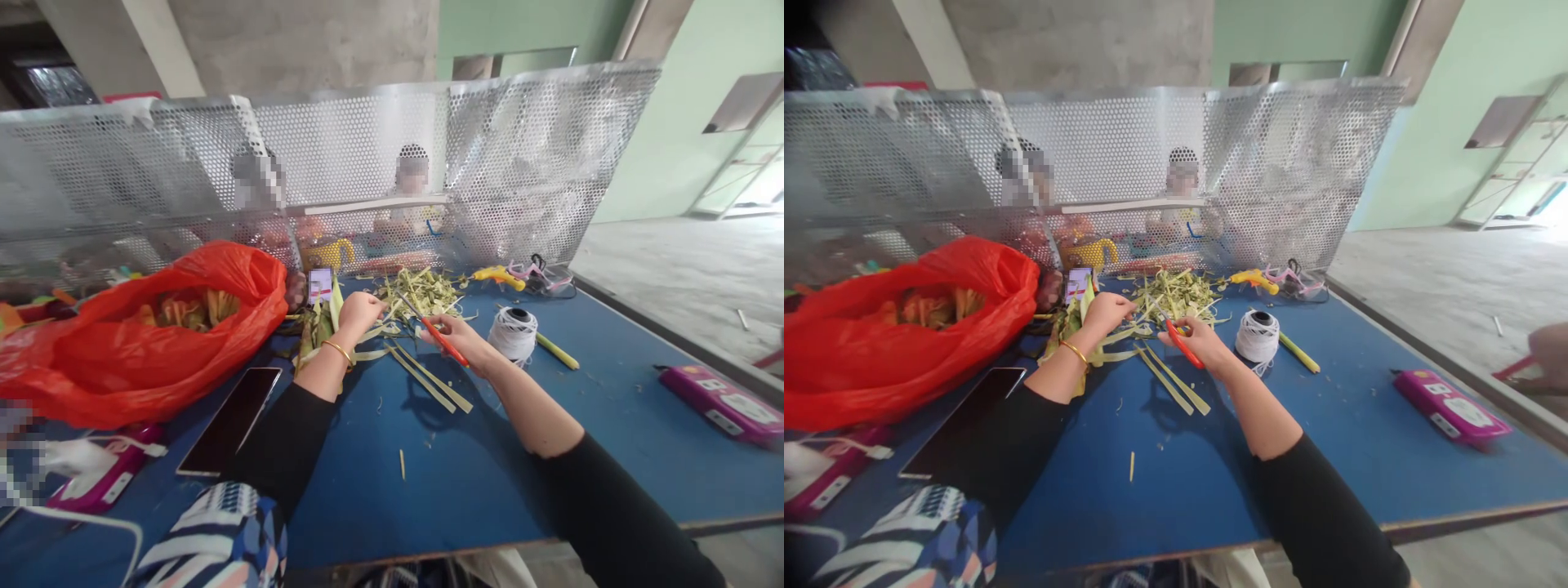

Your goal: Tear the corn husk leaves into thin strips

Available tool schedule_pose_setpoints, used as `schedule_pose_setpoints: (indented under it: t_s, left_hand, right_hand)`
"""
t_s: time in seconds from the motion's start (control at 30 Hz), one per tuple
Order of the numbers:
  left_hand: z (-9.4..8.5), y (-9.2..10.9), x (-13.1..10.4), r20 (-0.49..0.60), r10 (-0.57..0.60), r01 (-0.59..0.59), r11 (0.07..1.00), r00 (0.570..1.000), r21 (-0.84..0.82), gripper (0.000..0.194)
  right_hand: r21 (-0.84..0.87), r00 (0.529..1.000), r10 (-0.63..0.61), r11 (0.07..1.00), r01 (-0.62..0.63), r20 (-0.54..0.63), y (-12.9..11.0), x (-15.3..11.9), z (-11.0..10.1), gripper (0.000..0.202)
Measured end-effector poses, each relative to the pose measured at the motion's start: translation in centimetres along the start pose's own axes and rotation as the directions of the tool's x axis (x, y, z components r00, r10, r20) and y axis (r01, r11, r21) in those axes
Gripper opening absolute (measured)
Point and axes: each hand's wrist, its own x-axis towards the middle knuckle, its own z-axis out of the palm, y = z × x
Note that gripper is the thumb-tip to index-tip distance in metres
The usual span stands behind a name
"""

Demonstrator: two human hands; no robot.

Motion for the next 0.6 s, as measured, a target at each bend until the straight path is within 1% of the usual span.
schedule_pose_setpoints:
  t_s: [0.1, 0.2, 0.27, 0.33, 0.4, 0.47, 0.6]
  left_hand:
    - [0.4, 0.6, -0.4, 0.01, 0.045, -0.045, 0.999, 0.999, 0.026, 0.026]
    - [0.7, 1.5, -0.8, 0.007, 0.094, -0.094, 0.991, 0.996, 0.094, 0.026]
    - [0.7, 2.2, -1.1, 0.009, 0.104, -0.104, 0.986, 0.995, 0.13, 0.025]
    - [0.8, 2.7, -1.3, 0.011, 0.095, -0.096, 0.987, 0.995, 0.125, 0.025]
    - [0.8, 2.9, -1.2, 0.009, 0.069, -0.07, 0.997, 0.998, 0.046, 0.023]
    - [0.9, 2.8, -1.1, 0.011, 0.034, -0.033, 0.997, 0.999, -0.072, 0.023]
    - [1.1, 2.5, -0.9, 0.049, -0.025, 0.037, 0.965, 0.999, -0.26, 0.026]
  right_hand:
    - [-0.02, 0.999, -0.029, 0.999, 0.03, 0.015, -0.1, 0.0, -0.1, 0.052]
    - [-0.02, 1.0, -0.016, 1.0, 0.017, 0.014, 0.0, 0.1, -0.3, 0.052]
    - [-0.027, 1.0, -0.005, 1.0, 0.005, -0.001, 0.2, 0.2, -0.4, 0.052]
    - [-0.042, 1.0, -0.004, 0.999, 0.004, -0.017, 0.4, 0.4, -0.5, 0.051]
    - [-0.061, 1.0, -0.01, 0.998, 0.009, -0.025, 0.6, 0.5, -0.7, 0.05]
    - [-0.085, 0.999, -0.022, 0.996, 0.02, -0.03, 0.7, 0.6, -0.8, 0.049]
    - [-0.091, 0.999, -0.016, 0.996, 0.011, -0.046, 0.6, 0.7, -1.3, 0.051]
